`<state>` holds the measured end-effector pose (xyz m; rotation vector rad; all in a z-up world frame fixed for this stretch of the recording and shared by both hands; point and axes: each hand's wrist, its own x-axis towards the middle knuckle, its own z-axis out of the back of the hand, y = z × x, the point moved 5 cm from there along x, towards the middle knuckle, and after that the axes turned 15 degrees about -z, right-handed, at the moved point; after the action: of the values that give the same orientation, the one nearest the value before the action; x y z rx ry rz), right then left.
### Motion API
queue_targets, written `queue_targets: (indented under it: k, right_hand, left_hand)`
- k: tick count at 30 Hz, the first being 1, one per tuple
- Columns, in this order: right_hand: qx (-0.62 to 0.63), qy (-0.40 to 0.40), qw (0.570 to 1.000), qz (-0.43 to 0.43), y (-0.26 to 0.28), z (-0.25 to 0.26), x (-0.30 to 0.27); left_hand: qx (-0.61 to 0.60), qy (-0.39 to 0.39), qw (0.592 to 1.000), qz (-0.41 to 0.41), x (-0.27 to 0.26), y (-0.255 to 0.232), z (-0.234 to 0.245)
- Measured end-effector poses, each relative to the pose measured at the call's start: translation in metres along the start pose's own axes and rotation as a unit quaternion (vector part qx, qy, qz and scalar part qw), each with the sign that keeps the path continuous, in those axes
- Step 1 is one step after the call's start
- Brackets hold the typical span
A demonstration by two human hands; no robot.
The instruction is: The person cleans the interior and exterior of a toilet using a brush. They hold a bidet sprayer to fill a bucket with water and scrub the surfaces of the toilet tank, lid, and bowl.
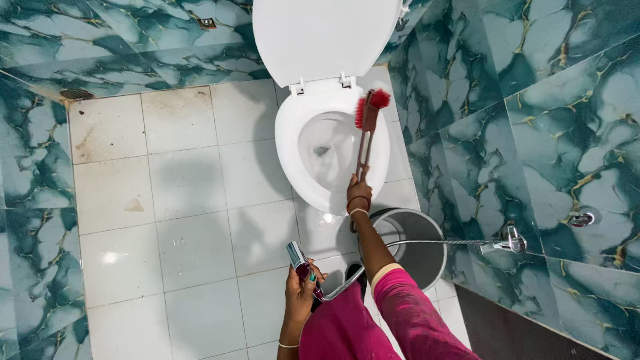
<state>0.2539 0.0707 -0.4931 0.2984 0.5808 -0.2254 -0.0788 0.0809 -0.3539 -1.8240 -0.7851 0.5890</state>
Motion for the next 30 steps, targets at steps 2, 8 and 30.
queue_targets:
  k: [2,8,30]
  right_hand:
    - [-0.065,0.036,0.996,0.041,0.013,-0.013,-0.015]
    - [-0.207,0.041,0.958,0.192,0.079,0.014,-0.029]
    - [-0.142,-0.010,0.988,0.056,-0.094,0.077,0.050]
  left_hand:
    - [0.005,0.014,1.000,-0.011,0.000,0.002,-0.005]
    - [0.000,0.050,0.999,0.007,-0.005,0.003,-0.024]
    - [0.025,0.010,0.999,0.047,-0.064,0.021,-0.085]
